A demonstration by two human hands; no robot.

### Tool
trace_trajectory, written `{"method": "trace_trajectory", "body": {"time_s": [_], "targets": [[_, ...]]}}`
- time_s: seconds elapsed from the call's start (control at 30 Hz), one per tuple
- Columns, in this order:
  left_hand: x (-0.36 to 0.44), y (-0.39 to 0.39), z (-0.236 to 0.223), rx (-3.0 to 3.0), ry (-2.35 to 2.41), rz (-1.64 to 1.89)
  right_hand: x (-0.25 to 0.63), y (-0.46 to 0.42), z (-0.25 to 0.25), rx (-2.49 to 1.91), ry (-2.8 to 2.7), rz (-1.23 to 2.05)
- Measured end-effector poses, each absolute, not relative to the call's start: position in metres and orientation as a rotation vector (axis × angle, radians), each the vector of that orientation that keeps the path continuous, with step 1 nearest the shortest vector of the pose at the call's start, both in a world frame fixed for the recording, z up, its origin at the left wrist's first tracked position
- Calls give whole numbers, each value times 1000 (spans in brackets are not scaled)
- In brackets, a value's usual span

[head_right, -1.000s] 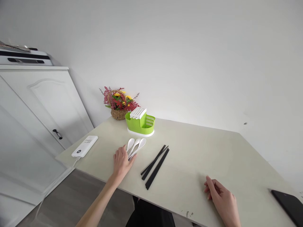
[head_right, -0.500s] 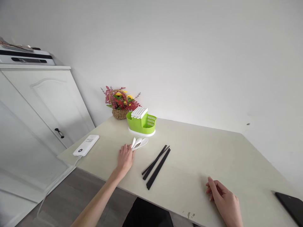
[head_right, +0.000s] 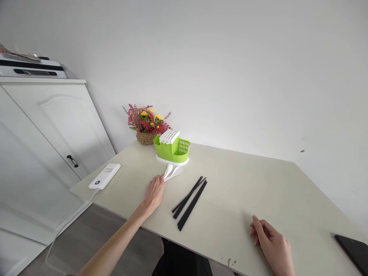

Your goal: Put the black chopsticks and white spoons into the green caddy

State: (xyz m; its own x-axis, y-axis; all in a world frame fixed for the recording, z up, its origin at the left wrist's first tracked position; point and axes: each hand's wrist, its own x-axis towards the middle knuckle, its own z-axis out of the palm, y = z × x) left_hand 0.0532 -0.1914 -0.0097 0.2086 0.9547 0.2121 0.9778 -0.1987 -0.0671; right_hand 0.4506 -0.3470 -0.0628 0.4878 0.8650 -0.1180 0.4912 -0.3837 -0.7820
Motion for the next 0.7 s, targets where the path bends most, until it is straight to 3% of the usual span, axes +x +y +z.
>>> {"method": "trace_trajectory", "body": {"time_s": [0.27, 0.5, 0.7], "targets": [[92, -221, 10, -2508, -1907, -270, 452, -348, -65, -2027, -1114, 706], [164, -259, 32, -2812, -1548, -182, 456, -344, -69, -2002, -1144, 679], [201, -277, 24, -2826, -1416, -119, 452, -342, -67, -1982, -1150, 666]]}}
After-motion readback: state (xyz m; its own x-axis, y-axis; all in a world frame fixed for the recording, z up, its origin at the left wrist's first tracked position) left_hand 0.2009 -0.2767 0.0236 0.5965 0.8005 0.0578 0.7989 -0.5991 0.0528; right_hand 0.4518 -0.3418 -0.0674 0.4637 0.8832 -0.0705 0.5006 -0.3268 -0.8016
